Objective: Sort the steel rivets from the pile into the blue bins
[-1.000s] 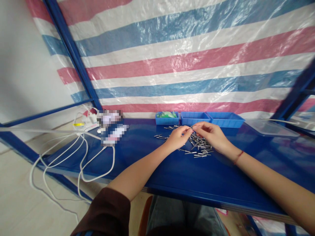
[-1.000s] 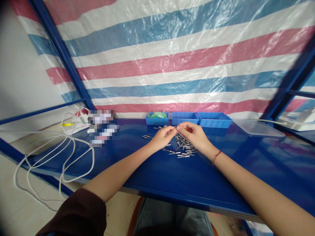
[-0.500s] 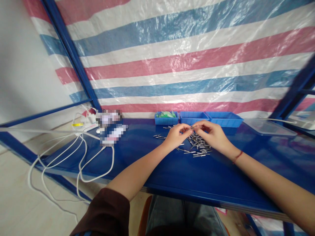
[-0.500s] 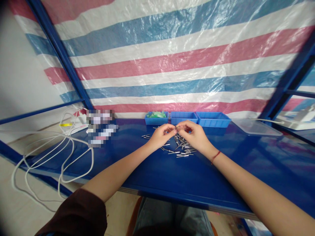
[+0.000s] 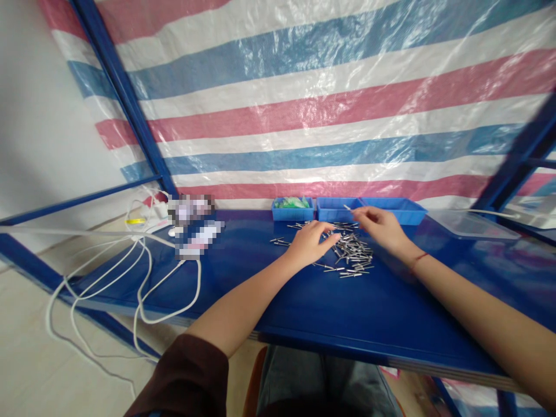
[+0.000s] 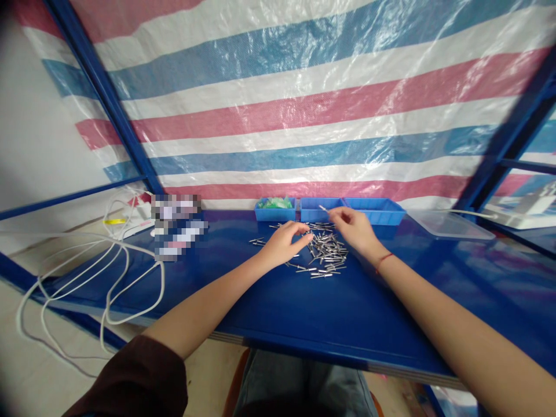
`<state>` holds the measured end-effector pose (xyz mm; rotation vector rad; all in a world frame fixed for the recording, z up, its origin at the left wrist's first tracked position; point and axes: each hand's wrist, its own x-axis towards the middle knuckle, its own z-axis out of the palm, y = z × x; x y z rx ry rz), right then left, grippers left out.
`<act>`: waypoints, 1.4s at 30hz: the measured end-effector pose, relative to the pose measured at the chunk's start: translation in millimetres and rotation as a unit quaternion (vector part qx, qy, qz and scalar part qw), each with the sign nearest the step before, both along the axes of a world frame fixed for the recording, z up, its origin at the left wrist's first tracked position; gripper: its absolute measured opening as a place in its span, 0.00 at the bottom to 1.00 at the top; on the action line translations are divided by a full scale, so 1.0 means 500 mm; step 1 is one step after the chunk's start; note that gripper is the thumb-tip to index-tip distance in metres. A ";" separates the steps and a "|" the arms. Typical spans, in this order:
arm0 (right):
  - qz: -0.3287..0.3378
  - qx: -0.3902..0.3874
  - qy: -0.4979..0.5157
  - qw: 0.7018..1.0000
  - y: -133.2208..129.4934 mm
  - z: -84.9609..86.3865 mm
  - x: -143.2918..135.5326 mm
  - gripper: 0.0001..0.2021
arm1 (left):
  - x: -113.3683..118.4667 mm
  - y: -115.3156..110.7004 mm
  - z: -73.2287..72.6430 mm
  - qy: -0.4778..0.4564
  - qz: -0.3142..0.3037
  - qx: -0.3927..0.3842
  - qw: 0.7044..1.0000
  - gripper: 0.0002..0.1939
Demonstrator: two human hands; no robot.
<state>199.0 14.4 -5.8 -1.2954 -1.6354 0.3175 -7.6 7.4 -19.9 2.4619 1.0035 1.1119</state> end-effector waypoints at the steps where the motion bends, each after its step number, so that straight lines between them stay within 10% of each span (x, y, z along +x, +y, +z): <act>1: -0.076 0.016 -0.023 0.997 0.009 0.004 0.025 0.13 | -0.002 -0.002 -0.001 0.040 0.008 0.011 0.999 0.13; 7: -0.337 -0.026 -0.182 0.923 0.035 0.000 0.163 0.15 | -0.006 -0.012 -0.005 0.187 0.040 -0.001 0.982 0.16; 30: -0.271 0.021 -0.282 0.920 0.048 -0.019 0.170 0.17 | -0.010 -0.012 -0.003 0.240 0.023 -0.030 0.970 0.15; 36: -0.156 0.047 -0.259 0.952 0.028 -0.002 0.111 0.14 | -0.006 -0.014 0.008 0.241 0.006 -0.012 0.971 0.10; 42: 0.151 -0.049 -0.238 0.958 -0.035 0.009 -0.003 0.13 | -0.004 -0.011 0.002 0.234 0.030 0.032 0.971 0.12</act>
